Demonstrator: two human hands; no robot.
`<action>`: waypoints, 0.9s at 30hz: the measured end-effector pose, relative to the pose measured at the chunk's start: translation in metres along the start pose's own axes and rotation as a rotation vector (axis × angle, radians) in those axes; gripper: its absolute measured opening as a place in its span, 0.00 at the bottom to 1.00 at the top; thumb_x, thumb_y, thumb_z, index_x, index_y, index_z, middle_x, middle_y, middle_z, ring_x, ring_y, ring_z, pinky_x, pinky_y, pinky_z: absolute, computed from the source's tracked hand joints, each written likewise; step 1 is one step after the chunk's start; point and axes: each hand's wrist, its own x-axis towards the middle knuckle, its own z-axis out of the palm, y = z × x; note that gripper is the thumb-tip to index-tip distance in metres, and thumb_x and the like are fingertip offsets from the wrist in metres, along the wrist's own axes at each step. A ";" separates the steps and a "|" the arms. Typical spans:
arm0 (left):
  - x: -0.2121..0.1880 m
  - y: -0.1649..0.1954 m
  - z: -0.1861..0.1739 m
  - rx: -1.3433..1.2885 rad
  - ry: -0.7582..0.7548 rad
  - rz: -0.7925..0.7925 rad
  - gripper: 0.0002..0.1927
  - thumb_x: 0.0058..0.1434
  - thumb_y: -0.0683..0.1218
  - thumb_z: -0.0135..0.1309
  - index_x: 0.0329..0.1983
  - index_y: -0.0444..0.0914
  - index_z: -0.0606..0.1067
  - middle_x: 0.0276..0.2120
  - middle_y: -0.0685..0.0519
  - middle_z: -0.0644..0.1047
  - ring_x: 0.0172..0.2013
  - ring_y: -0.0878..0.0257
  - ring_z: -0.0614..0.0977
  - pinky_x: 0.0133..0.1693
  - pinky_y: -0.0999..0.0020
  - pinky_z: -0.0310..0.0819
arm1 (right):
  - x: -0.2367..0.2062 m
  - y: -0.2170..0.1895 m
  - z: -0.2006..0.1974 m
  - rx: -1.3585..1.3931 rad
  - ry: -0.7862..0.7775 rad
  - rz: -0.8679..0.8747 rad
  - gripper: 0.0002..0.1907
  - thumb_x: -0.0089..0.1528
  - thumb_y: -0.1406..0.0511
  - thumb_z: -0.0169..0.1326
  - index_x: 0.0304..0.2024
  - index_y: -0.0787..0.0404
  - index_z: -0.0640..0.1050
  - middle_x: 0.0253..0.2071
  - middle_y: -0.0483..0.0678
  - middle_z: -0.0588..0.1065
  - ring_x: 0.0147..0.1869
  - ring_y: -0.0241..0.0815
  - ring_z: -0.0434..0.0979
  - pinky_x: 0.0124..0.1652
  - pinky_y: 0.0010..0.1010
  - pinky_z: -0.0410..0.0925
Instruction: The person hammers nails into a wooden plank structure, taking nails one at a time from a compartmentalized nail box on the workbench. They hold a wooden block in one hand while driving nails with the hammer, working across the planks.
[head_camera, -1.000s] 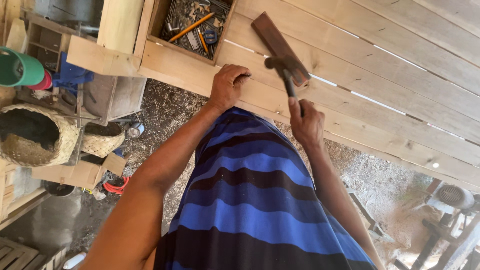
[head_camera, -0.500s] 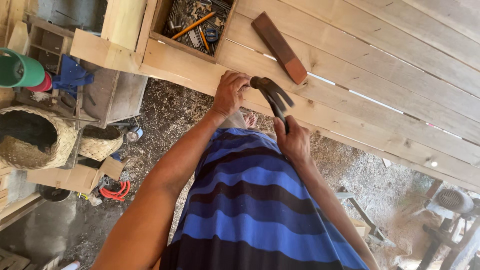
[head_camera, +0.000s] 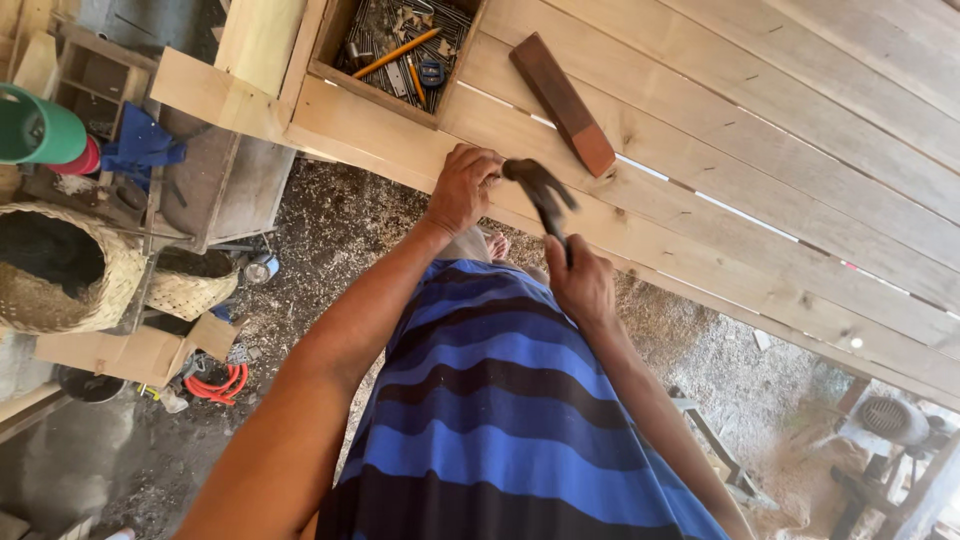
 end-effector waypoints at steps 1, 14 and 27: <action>0.001 0.002 0.000 -0.012 0.006 -0.004 0.14 0.54 0.34 0.59 0.43 0.36 0.78 0.45 0.52 0.79 0.49 0.54 0.76 0.55 0.59 0.69 | 0.003 0.003 0.003 -0.012 -0.034 0.015 0.26 0.70 0.48 0.48 0.32 0.63 0.76 0.19 0.57 0.72 0.20 0.54 0.75 0.25 0.45 0.66; 0.100 0.010 -0.042 0.165 0.430 0.116 0.08 0.70 0.41 0.54 0.51 0.37 0.76 0.42 0.49 0.78 0.44 0.57 0.77 0.51 0.55 0.66 | 0.060 0.025 -0.014 0.004 0.135 0.013 0.32 0.71 0.44 0.45 0.29 0.64 0.76 0.18 0.56 0.71 0.23 0.54 0.74 0.29 0.47 0.66; 0.276 -0.005 -0.038 0.481 -0.084 -0.330 0.23 0.67 0.54 0.55 0.52 0.30 0.74 0.43 0.40 0.77 0.44 0.51 0.76 0.49 0.46 0.60 | 0.148 -0.010 -0.007 -0.065 0.218 -0.014 0.30 0.66 0.44 0.53 0.30 0.64 0.74 0.22 0.64 0.74 0.29 0.69 0.76 0.31 0.55 0.67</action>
